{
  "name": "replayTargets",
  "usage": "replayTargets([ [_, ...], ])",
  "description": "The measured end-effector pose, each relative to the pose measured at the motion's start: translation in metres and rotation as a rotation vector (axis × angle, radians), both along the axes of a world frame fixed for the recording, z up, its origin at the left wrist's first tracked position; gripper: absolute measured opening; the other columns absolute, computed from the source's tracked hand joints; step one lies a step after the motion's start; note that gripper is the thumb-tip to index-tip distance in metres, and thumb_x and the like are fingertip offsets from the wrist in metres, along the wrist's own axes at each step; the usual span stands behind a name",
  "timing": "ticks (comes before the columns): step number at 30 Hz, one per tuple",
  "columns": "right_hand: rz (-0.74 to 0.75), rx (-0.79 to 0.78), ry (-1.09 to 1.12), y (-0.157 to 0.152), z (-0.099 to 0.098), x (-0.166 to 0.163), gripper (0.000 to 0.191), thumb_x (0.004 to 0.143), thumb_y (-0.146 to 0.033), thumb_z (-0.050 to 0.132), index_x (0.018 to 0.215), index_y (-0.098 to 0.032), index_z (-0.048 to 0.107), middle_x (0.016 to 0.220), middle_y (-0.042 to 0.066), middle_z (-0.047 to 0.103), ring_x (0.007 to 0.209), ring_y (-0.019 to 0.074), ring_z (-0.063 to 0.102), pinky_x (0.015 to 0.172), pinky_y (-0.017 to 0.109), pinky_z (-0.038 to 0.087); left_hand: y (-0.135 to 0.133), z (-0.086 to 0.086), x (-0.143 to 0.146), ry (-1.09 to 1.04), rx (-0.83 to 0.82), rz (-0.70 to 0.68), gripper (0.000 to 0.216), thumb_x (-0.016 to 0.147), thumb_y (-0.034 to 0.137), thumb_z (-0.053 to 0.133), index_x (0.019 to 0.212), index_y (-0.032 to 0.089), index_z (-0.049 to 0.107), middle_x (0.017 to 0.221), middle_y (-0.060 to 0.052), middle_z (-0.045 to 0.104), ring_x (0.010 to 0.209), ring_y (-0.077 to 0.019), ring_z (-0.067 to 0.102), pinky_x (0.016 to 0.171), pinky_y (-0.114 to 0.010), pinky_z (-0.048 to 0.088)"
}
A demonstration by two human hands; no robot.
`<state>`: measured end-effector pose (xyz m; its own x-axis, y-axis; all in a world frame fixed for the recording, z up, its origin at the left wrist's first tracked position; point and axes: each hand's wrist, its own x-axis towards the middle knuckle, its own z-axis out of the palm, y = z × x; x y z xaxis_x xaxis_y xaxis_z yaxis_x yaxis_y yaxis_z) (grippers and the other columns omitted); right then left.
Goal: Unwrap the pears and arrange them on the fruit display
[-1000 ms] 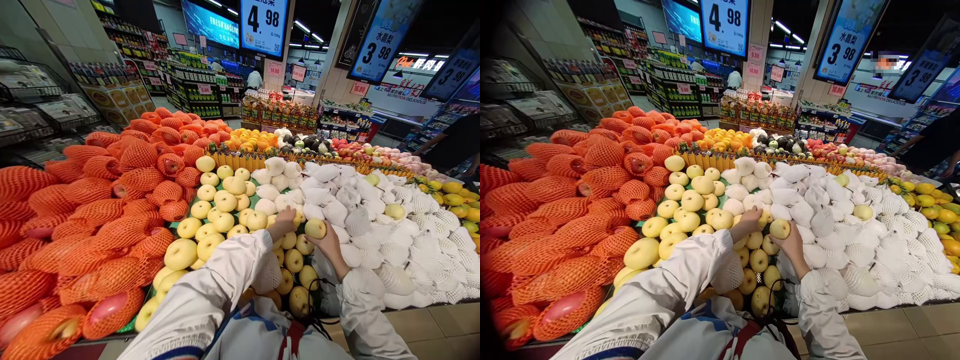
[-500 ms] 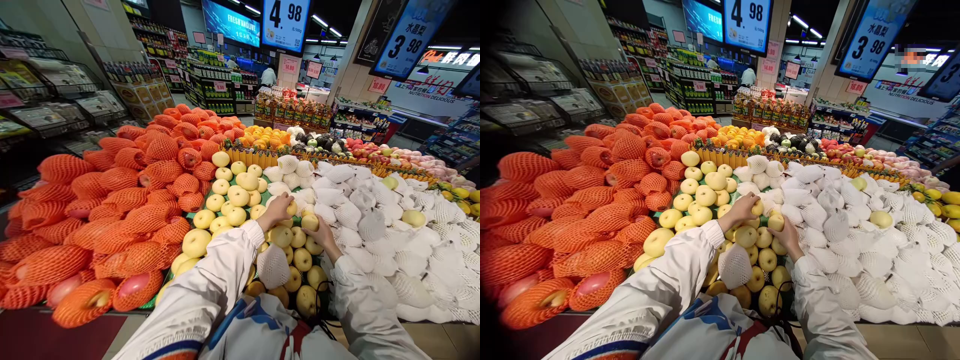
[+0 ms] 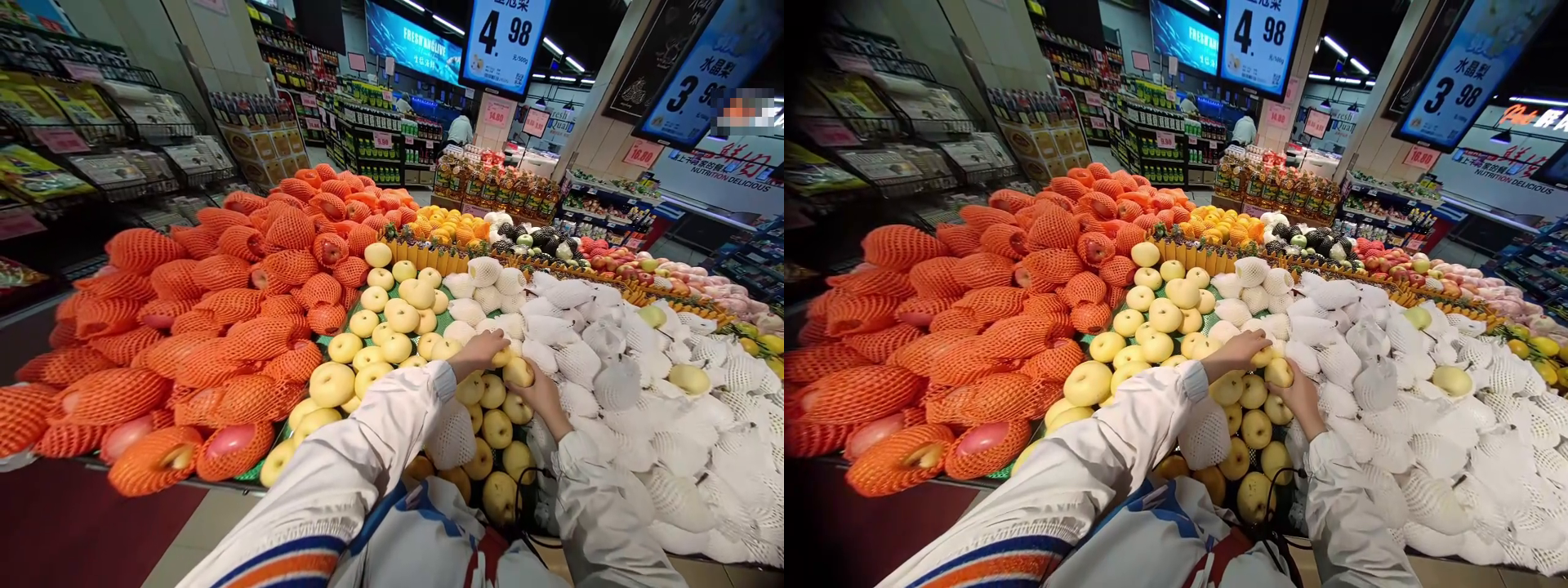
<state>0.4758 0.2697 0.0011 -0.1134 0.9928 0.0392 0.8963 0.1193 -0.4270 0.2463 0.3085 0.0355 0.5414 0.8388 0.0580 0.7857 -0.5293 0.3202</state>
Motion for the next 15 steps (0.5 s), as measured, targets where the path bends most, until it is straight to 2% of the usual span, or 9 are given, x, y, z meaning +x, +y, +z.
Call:
replayTargets([
  [4, 0.035, -0.01, -0.266, 0.003, 0.015, -0.005, 0.072, 0.087, -0.045, 0.085, 0.153, -0.023, 0.065, 0.124, 0.014, 0.08, 0.114, 0.0374, 0.074, 0.091, 0.039, 0.051, 0.001, 0.001, 0.0, 0.032, 0.016, -0.049, 0.067, 0.082, 0.009, 0.078, 0.145, 0.023, 0.06, 0.155, -0.013, 0.054, 0.129, -0.0336, 0.06, 0.097, -0.044, 0.058],
  [8, -0.008, -0.016, -0.35, -0.002, 0.015, -0.013, 0.076, 0.097, -0.055, 0.078, 0.161, -0.019, 0.058, 0.123, 0.019, 0.078, 0.114, 0.0383, 0.074, 0.087, 0.039, 0.049, 0.0, -0.002, 0.009, 0.055, 0.02, -0.042, 0.063, 0.079, 0.01, 0.083, 0.138, 0.022, 0.063, 0.151, -0.016, 0.056, 0.13, -0.0374, 0.058, 0.095, -0.046, 0.058],
  [11, -0.064, -0.03, -0.4, -0.008, 0.012, -0.021, 0.082, 0.099, -0.061, 0.074, 0.167, -0.02, 0.052, 0.122, 0.021, 0.077, 0.114, 0.0382, 0.074, 0.084, 0.038, 0.048, -0.005, -0.004, 0.016, 0.058, 0.017, -0.009, 0.062, 0.079, 0.008, 0.081, 0.137, 0.019, 0.064, 0.155, -0.02, 0.053, 0.134, -0.0407, 0.056, 0.094, -0.047, 0.058],
  [13, -0.071, -0.046, -0.41, -0.012, 0.014, -0.022, 0.087, 0.098, -0.069, 0.073, 0.167, -0.021, 0.051, 0.125, 0.021, 0.076, 0.115, 0.0387, 0.074, 0.084, 0.038, 0.049, -0.005, -0.001, 0.016, 0.043, 0.01, 0.002, 0.063, 0.08, 0.011, 0.084, 0.139, 0.019, 0.065, 0.155, -0.02, 0.054, 0.135, -0.0402, 0.056, 0.096, -0.046, 0.058],
  [15, -0.052, -0.049, -0.386, -0.015, 0.018, -0.018, 0.093, 0.096, -0.074, 0.072, 0.168, -0.019, 0.049, 0.132, 0.023, 0.074, 0.119, 0.039, 0.073, 0.086, 0.038, 0.05, -0.001, 0.006, 0.007, 0.005, -0.002, 0.007, 0.065, 0.083, 0.023, 0.088, 0.144, 0.02, 0.065, 0.152, -0.016, 0.059, 0.133, -0.0356, 0.06, 0.101, -0.042, 0.057],
])
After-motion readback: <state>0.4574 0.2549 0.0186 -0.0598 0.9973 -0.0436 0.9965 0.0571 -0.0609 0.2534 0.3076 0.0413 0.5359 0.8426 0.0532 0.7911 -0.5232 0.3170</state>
